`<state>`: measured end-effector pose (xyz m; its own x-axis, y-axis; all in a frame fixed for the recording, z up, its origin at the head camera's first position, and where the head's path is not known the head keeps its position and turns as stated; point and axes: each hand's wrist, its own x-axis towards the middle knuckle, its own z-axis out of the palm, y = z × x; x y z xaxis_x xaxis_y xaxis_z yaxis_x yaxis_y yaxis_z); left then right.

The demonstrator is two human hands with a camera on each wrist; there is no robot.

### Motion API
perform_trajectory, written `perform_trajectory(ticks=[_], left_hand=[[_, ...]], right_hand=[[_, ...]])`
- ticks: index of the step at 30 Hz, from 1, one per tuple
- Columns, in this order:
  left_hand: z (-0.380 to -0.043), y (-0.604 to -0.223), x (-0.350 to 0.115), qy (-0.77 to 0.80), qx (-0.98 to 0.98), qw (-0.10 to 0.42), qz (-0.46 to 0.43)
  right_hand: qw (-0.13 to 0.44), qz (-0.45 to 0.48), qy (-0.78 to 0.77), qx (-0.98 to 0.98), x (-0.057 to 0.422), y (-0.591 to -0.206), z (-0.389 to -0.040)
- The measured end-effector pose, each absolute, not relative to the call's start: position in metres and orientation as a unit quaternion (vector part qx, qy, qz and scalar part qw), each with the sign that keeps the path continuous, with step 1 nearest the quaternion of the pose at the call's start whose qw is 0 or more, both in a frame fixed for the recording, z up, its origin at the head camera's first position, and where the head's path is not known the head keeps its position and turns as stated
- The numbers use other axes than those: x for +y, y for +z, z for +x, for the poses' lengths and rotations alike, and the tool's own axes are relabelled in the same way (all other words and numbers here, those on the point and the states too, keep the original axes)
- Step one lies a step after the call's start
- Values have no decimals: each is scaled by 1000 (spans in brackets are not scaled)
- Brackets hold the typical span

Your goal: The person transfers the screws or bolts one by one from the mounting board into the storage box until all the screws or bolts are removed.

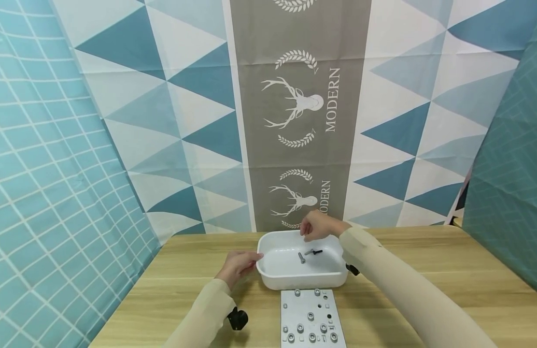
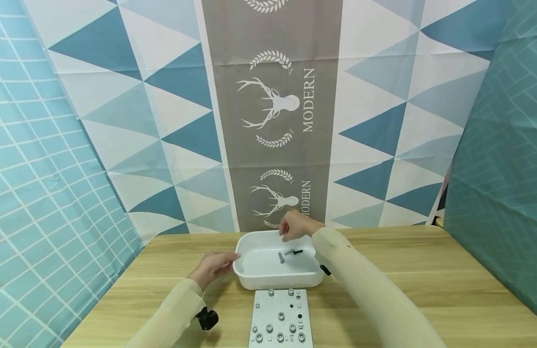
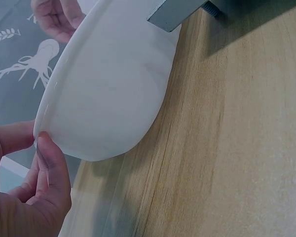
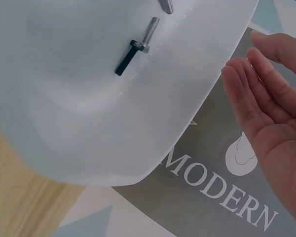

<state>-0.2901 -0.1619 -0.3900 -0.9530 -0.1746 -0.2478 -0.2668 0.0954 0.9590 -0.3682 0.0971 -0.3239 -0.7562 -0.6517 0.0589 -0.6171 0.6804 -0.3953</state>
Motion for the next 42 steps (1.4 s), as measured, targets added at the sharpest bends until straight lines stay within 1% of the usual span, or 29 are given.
perform_trajectory(ticks=[11,30,42], left_hand=[[-288,-389,-162,649,746,33,-149],[-288,-391,-162,640,753,34,-150],[-289,-391,-162,640,753,34,-152]], right_hand=[[24,-389,-199,899,108,-330,-356],[22,-424,-218,879,112,-331,-322],[38,-425,-228,875,117,-333,-301]])
